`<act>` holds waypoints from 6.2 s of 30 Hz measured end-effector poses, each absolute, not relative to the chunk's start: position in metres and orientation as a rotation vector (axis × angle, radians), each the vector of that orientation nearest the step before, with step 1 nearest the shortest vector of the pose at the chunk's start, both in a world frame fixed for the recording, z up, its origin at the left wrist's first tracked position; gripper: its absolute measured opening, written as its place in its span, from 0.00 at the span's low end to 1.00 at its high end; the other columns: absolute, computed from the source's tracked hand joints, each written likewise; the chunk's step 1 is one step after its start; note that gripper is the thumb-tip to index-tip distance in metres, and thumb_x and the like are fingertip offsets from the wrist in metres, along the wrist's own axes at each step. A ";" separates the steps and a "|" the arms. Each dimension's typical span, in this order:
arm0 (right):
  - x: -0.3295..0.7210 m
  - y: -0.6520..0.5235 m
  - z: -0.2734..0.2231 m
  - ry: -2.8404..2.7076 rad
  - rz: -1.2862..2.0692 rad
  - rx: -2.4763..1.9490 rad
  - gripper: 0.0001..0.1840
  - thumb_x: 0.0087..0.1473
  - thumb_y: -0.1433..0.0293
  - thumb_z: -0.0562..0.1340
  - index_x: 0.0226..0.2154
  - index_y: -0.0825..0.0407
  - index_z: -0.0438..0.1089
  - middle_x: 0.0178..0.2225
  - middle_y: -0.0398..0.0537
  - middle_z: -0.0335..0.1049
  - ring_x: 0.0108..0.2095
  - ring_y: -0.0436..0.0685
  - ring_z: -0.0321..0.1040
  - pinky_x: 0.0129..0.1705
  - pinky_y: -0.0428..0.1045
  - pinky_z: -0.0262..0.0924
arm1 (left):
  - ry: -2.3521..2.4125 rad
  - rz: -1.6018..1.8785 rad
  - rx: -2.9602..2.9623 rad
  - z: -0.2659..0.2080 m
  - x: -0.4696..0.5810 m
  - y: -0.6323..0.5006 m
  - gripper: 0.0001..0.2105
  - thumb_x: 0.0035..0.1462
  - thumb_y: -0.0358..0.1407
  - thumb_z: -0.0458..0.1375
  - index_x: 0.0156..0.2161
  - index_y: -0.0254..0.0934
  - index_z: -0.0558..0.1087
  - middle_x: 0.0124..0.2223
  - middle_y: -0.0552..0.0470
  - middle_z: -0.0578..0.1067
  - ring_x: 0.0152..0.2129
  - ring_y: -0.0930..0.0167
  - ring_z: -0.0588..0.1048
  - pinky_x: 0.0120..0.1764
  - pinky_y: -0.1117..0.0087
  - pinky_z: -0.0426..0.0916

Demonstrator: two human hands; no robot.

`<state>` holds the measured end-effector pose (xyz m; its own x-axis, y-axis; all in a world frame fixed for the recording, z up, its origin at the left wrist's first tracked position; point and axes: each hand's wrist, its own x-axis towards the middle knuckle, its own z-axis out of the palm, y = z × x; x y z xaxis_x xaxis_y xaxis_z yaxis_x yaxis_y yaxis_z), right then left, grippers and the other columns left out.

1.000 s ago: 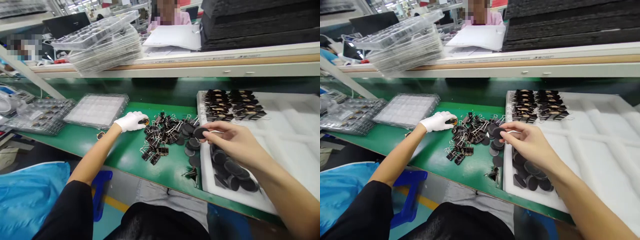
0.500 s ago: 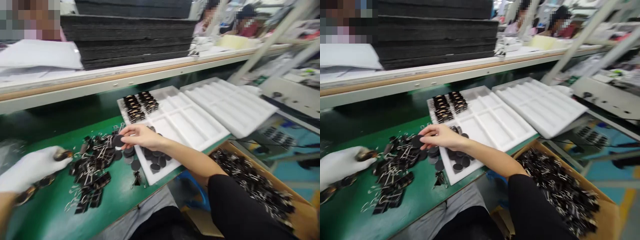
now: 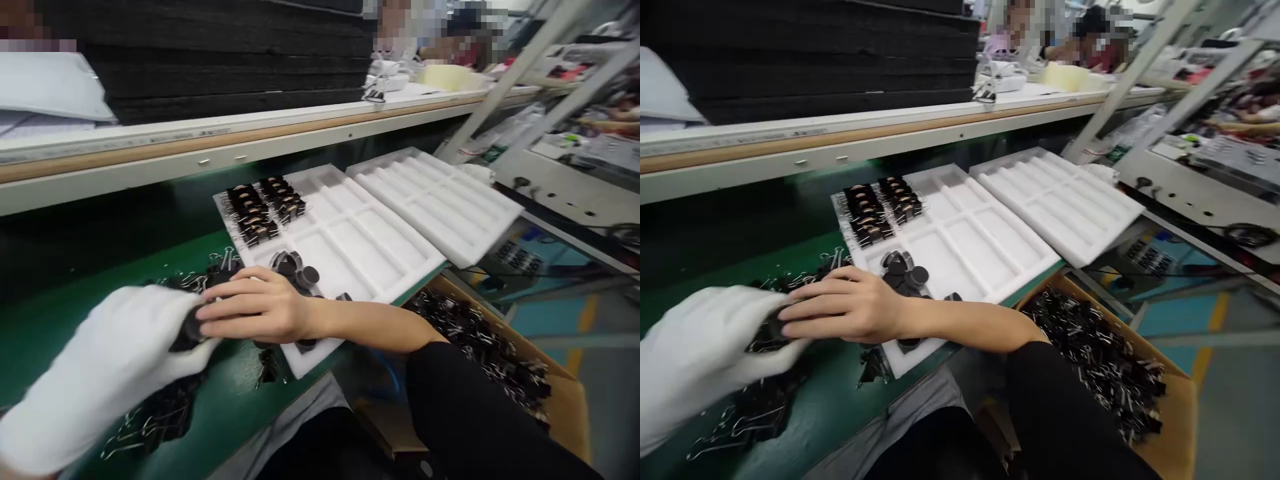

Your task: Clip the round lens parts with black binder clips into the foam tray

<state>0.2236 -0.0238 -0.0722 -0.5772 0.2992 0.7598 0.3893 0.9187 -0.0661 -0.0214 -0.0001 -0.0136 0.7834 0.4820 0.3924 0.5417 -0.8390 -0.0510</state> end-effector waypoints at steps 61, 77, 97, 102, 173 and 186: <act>0.234 -0.035 -0.055 -1.359 1.645 -1.030 0.25 0.39 0.48 0.80 0.29 0.46 0.74 0.30 0.48 0.77 0.29 0.60 0.78 0.29 0.52 0.73 | -1.354 -0.724 -3.186 -0.023 -0.007 -0.032 0.19 0.70 0.39 0.51 0.25 0.39 0.61 0.21 0.58 0.62 0.17 0.75 0.62 0.25 0.68 0.53; 0.236 -0.037 -0.075 -1.409 1.380 -0.874 0.10 0.52 0.59 0.76 0.35 0.44 0.80 0.43 0.52 0.78 0.37 0.58 0.77 0.40 0.53 0.72 | -2.197 -0.804 -3.337 -0.022 0.008 -0.040 0.28 0.61 0.63 0.55 0.24 0.39 0.63 0.20 0.58 0.65 0.18 0.74 0.63 0.22 0.69 0.53; 0.234 -0.039 -0.063 -1.288 1.521 -0.728 0.05 0.57 0.64 0.74 0.39 0.43 0.83 0.45 0.49 0.81 0.35 0.56 0.81 0.37 0.48 0.77 | -1.852 -1.403 -3.336 -0.027 -0.014 -0.019 0.23 0.55 0.45 0.62 0.20 0.38 0.56 0.20 0.61 0.54 0.20 0.80 0.52 0.23 0.73 0.47; 0.230 -0.031 -0.063 -1.117 1.500 -0.936 0.10 0.55 0.61 0.76 0.40 0.45 0.82 0.34 0.45 0.79 0.31 0.50 0.75 0.33 0.44 0.72 | -2.026 -0.997 -3.551 -0.028 -0.018 -0.012 0.25 0.58 0.48 0.62 0.21 0.38 0.55 0.21 0.61 0.53 0.21 0.79 0.52 0.23 0.74 0.47; 0.231 -0.023 -0.066 -1.088 1.446 -1.000 0.19 0.42 0.60 0.81 0.36 0.48 0.82 0.38 0.48 0.84 0.39 0.59 0.81 0.49 0.56 0.76 | -1.658 -0.763 -3.293 -0.049 -0.002 -0.022 0.22 0.66 0.43 0.56 0.22 0.37 0.58 0.18 0.61 0.61 0.17 0.80 0.58 0.24 0.72 0.50; 0.230 -0.023 -0.071 -1.062 1.469 -0.986 0.20 0.42 0.58 0.81 0.38 0.47 0.82 0.39 0.47 0.82 0.42 0.59 0.78 0.50 0.56 0.74 | -1.678 -0.372 -3.411 -0.035 -0.002 -0.017 0.19 0.71 0.45 0.48 0.30 0.38 0.68 0.23 0.57 0.71 0.20 0.74 0.68 0.27 0.71 0.59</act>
<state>0.2297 -0.0228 -0.0710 -0.1364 0.9895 -0.0479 -0.2652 -0.0830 -0.9606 -0.0017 -0.0165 -0.0352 0.6396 0.7592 -0.1206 0.6369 -0.4354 0.6362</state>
